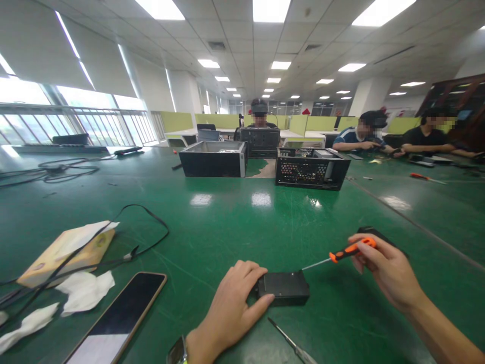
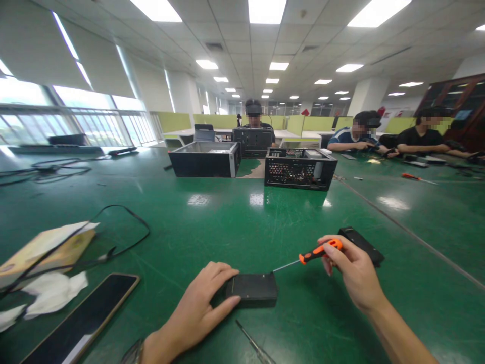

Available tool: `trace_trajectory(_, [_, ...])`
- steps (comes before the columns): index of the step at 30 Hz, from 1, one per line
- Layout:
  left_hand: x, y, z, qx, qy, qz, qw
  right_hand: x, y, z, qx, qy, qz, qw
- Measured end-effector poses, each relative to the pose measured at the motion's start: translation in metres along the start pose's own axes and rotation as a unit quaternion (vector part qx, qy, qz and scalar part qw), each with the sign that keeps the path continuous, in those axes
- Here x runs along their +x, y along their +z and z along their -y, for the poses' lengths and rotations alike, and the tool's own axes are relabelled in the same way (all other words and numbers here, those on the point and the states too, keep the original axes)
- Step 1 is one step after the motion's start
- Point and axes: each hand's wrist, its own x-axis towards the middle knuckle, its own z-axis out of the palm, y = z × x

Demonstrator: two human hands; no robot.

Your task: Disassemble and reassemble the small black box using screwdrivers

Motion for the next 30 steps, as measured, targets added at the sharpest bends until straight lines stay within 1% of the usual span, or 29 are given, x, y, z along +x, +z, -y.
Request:
trace_trajectory(4, [0.000,0.000,-0.002,0.001,-0.001,-0.003,1.000,-0.003,0.006,0.004,0.037,-0.003,-0.013,0.999])
trace_trajectory(7, [0.000,0.000,-0.002,0.005,0.002,-0.007,1.000,-0.003,0.007,0.003,0.033,0.004,0.004,0.999])
trace_trajectory(10, [0.000,0.000,-0.002,0.008,0.005,-0.010,1.000,-0.005,0.009,-0.001,0.009,0.008,0.028,1.000])
trace_trajectory(12, [0.000,0.001,-0.002,0.010,0.006,-0.011,1.000,-0.006,0.009,-0.001,-0.011,-0.003,0.036,0.999])
trace_trajectory(14, [0.001,0.001,-0.002,0.012,0.005,-0.013,1.000,-0.007,0.009,0.004,-0.038,-0.021,0.037,0.998])
trace_trajectory(16, [0.001,0.002,-0.002,0.013,0.002,-0.015,1.000,-0.006,0.011,0.017,-0.088,-0.044,0.043,0.994])
trace_trajectory(18, [0.001,0.002,-0.002,0.014,0.002,-0.016,1.000,-0.002,0.017,0.036,-0.179,-0.078,0.059,0.979])
trace_trajectory(19, [0.001,0.002,-0.002,0.015,0.003,-0.015,1.000,0.001,0.022,0.046,-0.236,-0.102,0.068,0.964])
trace_trajectory(21, [0.001,0.002,-0.002,0.015,0.004,-0.017,1.000,0.008,0.035,0.069,-0.346,-0.159,0.080,0.921])
trace_trajectory(22, [0.001,0.002,-0.001,0.016,0.004,-0.019,1.000,0.011,0.043,0.079,-0.384,-0.183,0.083,0.901])
trace_trajectory(23, [0.001,0.002,-0.001,0.016,0.004,-0.021,1.000,0.013,0.051,0.089,-0.406,-0.199,0.090,0.887])
trace_trajectory(24, [0.000,0.002,-0.001,0.016,0.004,-0.022,1.000,0.013,0.058,0.097,-0.415,-0.205,0.108,0.880])
trace_trajectory(26, [0.000,0.002,-0.002,0.014,0.006,-0.023,1.000,0.012,0.068,0.109,-0.405,-0.201,0.169,0.876])
trace_trajectory(28, [0.000,0.001,-0.002,0.011,0.008,-0.024,1.000,0.007,0.073,0.117,-0.388,-0.194,0.226,0.872])
trace_trajectory(29, [0.000,0.001,-0.002,0.009,0.009,-0.023,1.000,0.004,0.073,0.118,-0.392,-0.189,0.235,0.869])
trace_trajectory(30, [0.001,0.000,-0.002,0.007,0.009,-0.022,1.000,0.002,0.073,0.119,-0.408,-0.184,0.220,0.867])
